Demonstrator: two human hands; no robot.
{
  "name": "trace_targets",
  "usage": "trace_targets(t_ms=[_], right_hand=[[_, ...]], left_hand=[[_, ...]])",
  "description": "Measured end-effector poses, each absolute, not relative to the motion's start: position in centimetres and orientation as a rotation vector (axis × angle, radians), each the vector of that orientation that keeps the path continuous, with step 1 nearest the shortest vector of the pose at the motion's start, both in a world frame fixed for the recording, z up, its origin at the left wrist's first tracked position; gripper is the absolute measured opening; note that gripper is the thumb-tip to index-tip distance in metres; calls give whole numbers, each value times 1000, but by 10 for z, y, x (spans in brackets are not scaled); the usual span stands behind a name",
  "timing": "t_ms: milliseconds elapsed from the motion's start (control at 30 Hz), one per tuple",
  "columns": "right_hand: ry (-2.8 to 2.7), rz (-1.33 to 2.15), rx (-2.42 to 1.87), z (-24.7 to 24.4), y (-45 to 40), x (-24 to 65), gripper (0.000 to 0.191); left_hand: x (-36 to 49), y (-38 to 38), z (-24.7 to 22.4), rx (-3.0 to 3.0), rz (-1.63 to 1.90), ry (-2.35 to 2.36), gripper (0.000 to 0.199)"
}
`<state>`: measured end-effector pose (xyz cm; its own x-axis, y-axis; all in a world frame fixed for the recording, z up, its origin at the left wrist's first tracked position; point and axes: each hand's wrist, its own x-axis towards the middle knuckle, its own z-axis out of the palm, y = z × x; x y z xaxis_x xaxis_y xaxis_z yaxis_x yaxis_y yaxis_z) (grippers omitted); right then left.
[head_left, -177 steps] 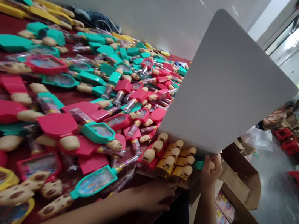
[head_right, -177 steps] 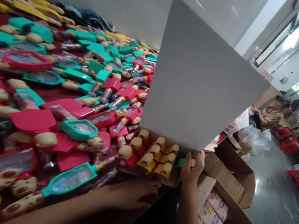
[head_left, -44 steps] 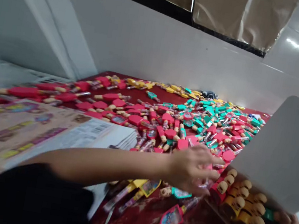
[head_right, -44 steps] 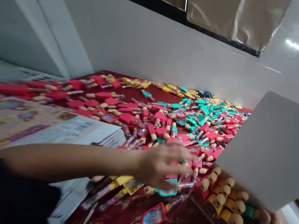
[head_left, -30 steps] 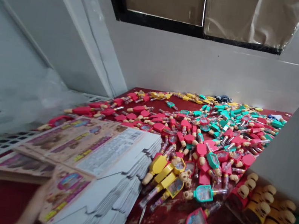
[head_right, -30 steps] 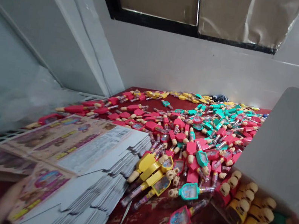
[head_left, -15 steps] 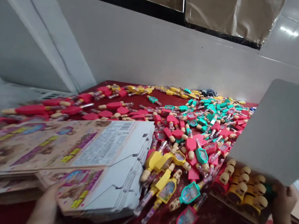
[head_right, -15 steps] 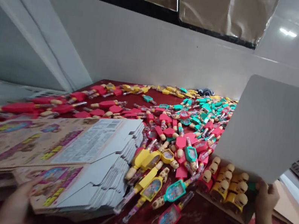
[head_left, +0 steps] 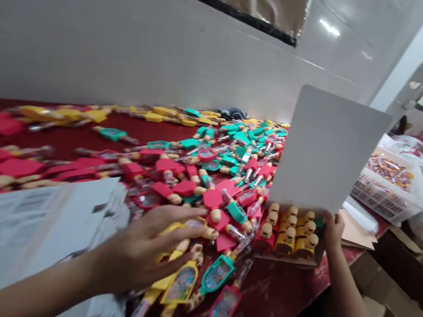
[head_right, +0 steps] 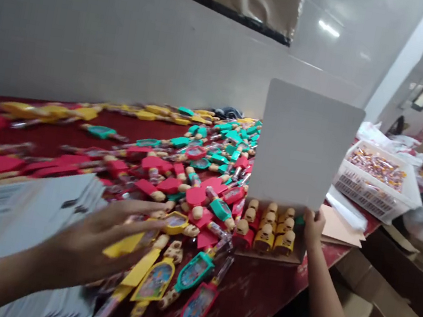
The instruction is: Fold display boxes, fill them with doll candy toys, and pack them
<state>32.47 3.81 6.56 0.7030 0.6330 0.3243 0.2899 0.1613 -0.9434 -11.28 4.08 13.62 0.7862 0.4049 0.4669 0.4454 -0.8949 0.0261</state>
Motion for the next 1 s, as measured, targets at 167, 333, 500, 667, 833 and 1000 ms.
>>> trace_targets(t_ms=[167, 333, 500, 667, 833, 1000], right_hand=[[-809, 273, -1375, 64, 31, 315, 31], [-842, 255, -1371, 63, 26, 314, 30], [-886, 258, -1385, 60, 20, 315, 40], [-879, 241, -1407, 56, 19, 316, 43], [-836, 234, -1417, 56, 17, 316, 44], [-794, 235, -1404, 58, 17, 314, 44]], left_hand=[[9, 75, 152, -2935, -412, 45, 32], [53, 96, 113, -3012, -563, 194, 50], [61, 105, 89, -3117, -751, 153, 52], [38, 98, 104, -3165, -484, 66, 53], [3, 96, 103, -3113, -467, -93, 57], [4, 97, 85, -3103, -438, -109, 58]])
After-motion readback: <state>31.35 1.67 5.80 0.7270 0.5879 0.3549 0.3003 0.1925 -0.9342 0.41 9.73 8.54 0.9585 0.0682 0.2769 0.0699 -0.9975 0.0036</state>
